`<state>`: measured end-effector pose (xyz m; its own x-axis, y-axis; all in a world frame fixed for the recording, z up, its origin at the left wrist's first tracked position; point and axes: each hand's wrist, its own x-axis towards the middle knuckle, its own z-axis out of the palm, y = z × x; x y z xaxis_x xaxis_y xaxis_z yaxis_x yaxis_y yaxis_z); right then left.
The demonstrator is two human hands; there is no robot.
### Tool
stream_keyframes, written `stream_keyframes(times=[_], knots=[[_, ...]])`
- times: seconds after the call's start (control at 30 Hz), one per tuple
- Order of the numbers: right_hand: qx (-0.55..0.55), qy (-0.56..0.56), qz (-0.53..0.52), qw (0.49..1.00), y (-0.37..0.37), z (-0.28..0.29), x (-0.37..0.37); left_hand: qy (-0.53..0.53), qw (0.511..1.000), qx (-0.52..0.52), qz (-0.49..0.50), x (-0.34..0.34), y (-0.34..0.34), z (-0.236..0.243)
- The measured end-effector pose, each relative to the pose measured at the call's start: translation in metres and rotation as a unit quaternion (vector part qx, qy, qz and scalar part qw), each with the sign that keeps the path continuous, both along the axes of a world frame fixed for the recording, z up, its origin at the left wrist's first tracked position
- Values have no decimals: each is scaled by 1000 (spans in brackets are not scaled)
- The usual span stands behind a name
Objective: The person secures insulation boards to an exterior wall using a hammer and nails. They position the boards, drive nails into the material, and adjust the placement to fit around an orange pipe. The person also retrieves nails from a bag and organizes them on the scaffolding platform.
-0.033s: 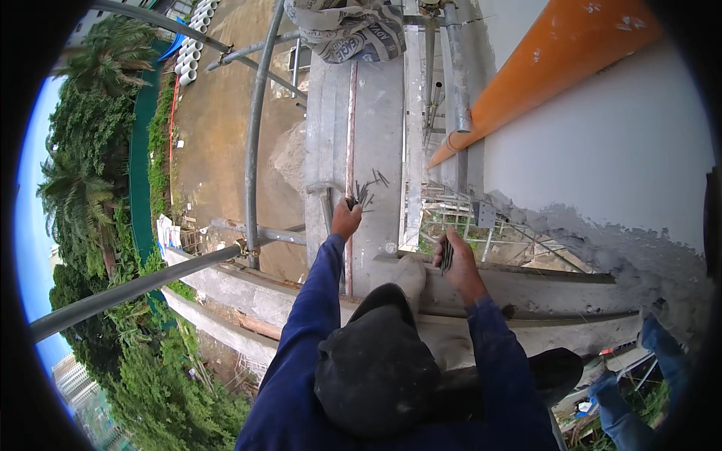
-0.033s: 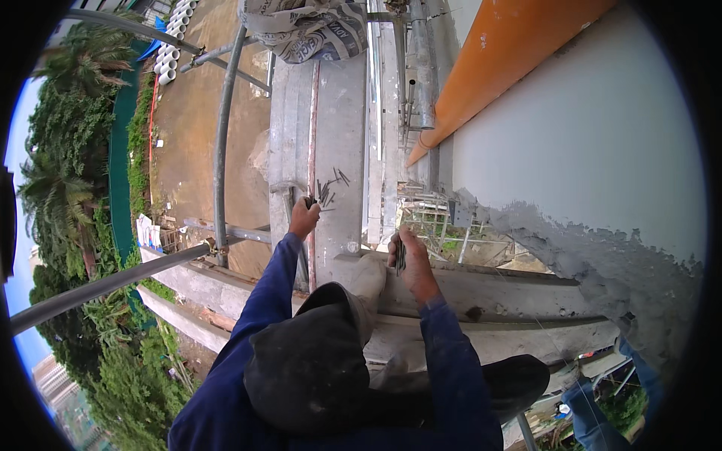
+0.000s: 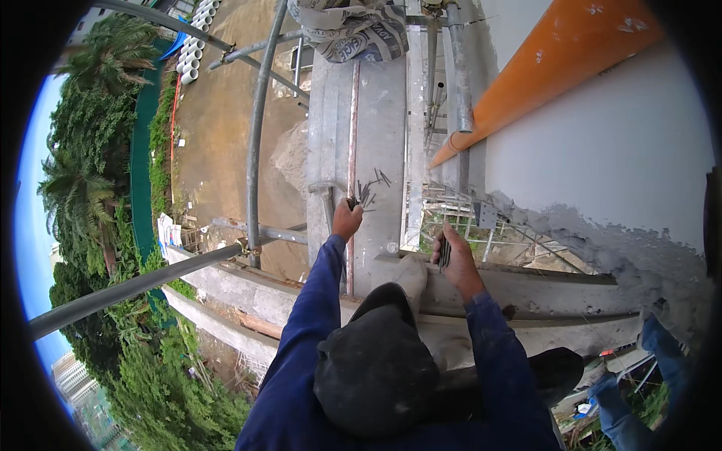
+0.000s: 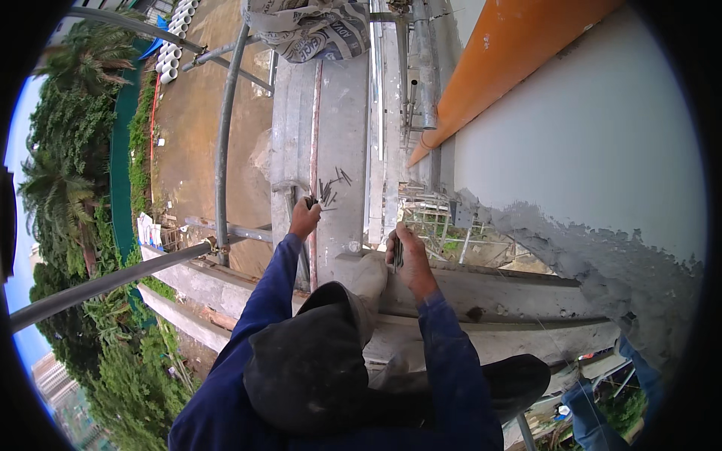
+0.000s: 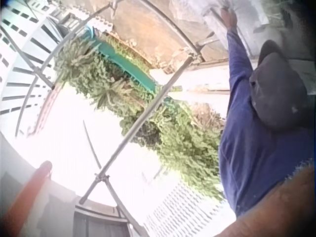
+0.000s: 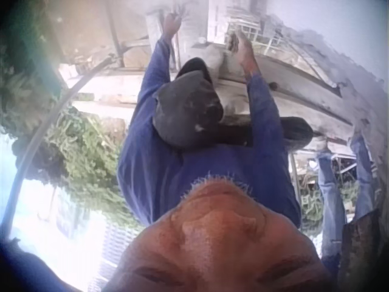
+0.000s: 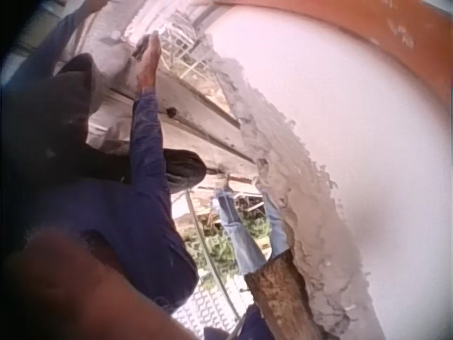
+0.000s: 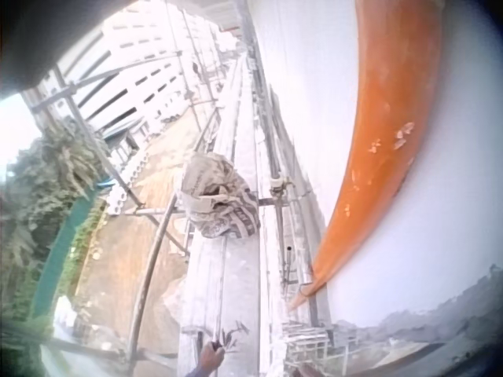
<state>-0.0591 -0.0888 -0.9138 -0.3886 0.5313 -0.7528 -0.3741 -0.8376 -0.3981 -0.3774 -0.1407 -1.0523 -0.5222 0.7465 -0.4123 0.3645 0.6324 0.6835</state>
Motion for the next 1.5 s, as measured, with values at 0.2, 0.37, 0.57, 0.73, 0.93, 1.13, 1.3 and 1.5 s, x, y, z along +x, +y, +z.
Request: stream_keyframes(times=[0.2,0.37,0.57,0.73,0.93,1.13,1.3,1.5], knots=[[10,-9,39,999,11,5,-43,-254,966,-3,55,16,11,108],[47,21,32,998,10,4,-83,-309,950,3,-45,59,21,221],[22,116,-51,992,19,32,-120,27,981,29,-190,106,35,253],[5,152,-69,986,25,47,-123,53,976,107,-180,114,39,262],[3,142,-78,987,23,32,-119,51,973,81,-208,122,29,279],[-35,174,-95,980,27,37,-106,151,938,61,-305,120,25,282],[-44,175,-61,982,25,39,-79,24,954,128,-270,111,33,296],[-51,181,-33,982,19,54,-42,0,993,68,-95,47,55,166]])
